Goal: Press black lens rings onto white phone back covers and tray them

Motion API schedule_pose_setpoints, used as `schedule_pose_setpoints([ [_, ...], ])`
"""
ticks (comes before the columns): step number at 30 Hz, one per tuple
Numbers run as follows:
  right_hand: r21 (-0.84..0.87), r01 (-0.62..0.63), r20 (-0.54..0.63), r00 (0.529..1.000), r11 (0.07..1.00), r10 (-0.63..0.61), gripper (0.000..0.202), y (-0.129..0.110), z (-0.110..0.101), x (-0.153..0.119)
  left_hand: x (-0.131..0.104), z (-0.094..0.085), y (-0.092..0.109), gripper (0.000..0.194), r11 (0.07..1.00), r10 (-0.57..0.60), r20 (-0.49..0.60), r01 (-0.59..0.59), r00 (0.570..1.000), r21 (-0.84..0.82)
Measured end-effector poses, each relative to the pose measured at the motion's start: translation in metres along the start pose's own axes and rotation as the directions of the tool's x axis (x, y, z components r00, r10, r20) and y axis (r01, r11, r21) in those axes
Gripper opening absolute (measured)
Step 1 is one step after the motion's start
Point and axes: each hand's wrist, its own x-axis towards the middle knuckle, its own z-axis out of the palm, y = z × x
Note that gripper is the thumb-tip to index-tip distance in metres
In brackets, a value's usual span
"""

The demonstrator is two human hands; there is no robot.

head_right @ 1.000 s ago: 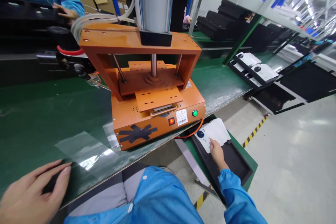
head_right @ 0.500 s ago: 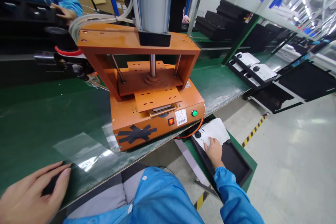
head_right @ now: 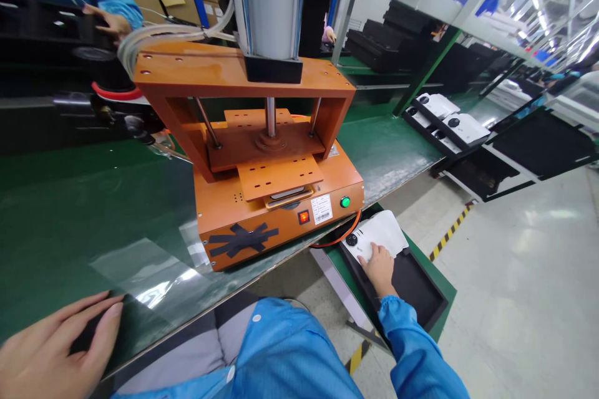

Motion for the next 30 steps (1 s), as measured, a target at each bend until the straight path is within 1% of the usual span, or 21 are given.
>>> schedule_pose_setpoints([
  [2,0.052,0.03,-0.062,0.998,0.998,-0.027,0.05,-0.004,-0.008,-0.001,0.001,0.0,0.0,0.014,1.0,0.014,-0.011,-0.014,1.0,-0.002],
  [3,0.088,0.065,-0.092,0.994,0.994,-0.057,0.045,-0.008,-0.012,-0.003,0.001,0.001,0.0,0.014,1.0,0.028,-0.015,-0.028,1.0,0.0],
  [5,0.185,0.195,-0.139,0.976,0.963,-0.171,0.034,-0.024,-0.022,-0.008,0.002,0.002,-0.002,0.015,0.998,0.056,-0.011,-0.056,0.998,0.013],
  [6,0.242,0.282,-0.156,0.956,0.928,-0.25,0.028,-0.037,-0.027,-0.012,0.002,0.002,-0.001,0.015,0.997,0.071,0.002,-0.071,0.997,0.02],
  [7,0.3,0.373,-0.176,0.926,0.878,-0.333,0.022,-0.053,-0.033,-0.016,0.002,0.001,0.0,0.014,0.996,0.083,0.018,-0.083,0.996,0.026],
  [9,0.42,0.54,-0.241,0.841,0.729,-0.484,0.013,-0.095,-0.048,-0.024,-0.001,-0.001,0.005,0.012,0.996,0.087,0.054,-0.088,0.995,0.025],
  [10,0.476,0.608,-0.292,0.791,0.635,-0.538,0.013,-0.12,-0.058,-0.028,-0.002,-0.003,0.01,0.012,0.997,0.075,0.064,-0.076,0.995,0.018],
  [11,0.537,0.665,-0.356,0.737,0.52,-0.575,0.017,-0.147,-0.07,-0.032,-0.004,-0.004,0.015,0.014,0.998,0.054,0.069,-0.055,0.996,0.005],
  [12,0.578,0.711,-0.426,0.682,0.401,-0.594,0.023,-0.175,-0.084,-0.035,-0.006,-0.005,0.02,0.018,0.999,0.038,0.077,-0.037,0.996,-0.01],
  [14,0.603,0.777,-0.549,0.569,0.182,-0.612,0.029,-0.23,-0.118,-0.039,-0.011,-0.005,0.03,0.031,0.999,0.033,0.145,-0.031,0.989,-0.016],
  [16,0.576,0.817,-0.631,0.445,0.0,-0.636,0.026,-0.28,-0.153,-0.04,-0.016,-0.005,0.036,0.042,0.999,0.039,0.232,-0.043,0.972,0.012],
  [17,0.55,0.832,-0.655,0.38,-0.067,-0.653,0.024,-0.302,-0.169,-0.038,-0.02,-0.005,0.039,0.044,0.998,0.038,0.267,-0.048,0.963,0.029],
  [19,0.49,0.859,-0.68,0.268,-0.151,-0.682,0.02,-0.339,-0.193,-0.032,-0.029,-0.008,0.041,0.044,0.998,0.024,0.303,-0.041,0.953,0.049],
  [20,0.462,0.87,-0.681,0.225,-0.171,-0.697,0.019,-0.355,-0.202,-0.027,-0.035,-0.01,0.041,0.044,0.998,0.015,0.306,-0.031,0.952,0.049],
  [21,0.44,0.879,-0.678,0.191,-0.184,-0.71,0.017,-0.368,-0.207,-0.023,-0.041,-0.013,0.041,0.043,0.999,0.005,0.308,-0.019,0.952,0.043],
  [23,0.421,0.884,-0.676,0.157,-0.202,-0.72,0.016,-0.387,-0.212,-0.016,-0.051,-0.022,0.041,0.039,1.0,-0.011,0.307,0.007,0.952,0.015],
  [25,0.429,0.877,-0.68,0.156,-0.216,-0.717,0.015,-0.398,-0.212,-0.012,-0.054,-0.032,0.04,0.033,0.999,-0.017,0.311,0.03,0.95,-0.036],
  [27,0.472,0.857,-0.664,0.194,-0.204,-0.722,0.015,-0.404,-0.21,-0.011,-0.044,-0.041,0.035,0.027,0.992,-0.047,0.296,0.079,0.954,-0.1],
  [28,0.5,0.844,-0.651,0.218,-0.194,-0.727,0.014,-0.405,-0.208,-0.012,-0.033,-0.043,0.031,0.025,0.985,-0.075,0.277,0.114,0.958,-0.127],
  [30,0.543,0.82,-0.628,0.254,-0.18,-0.736,0.014,-0.406,-0.207,-0.012,-0.003,-0.042,0.016,0.022,0.971,-0.159,0.214,0.192,0.964,-0.141],
])
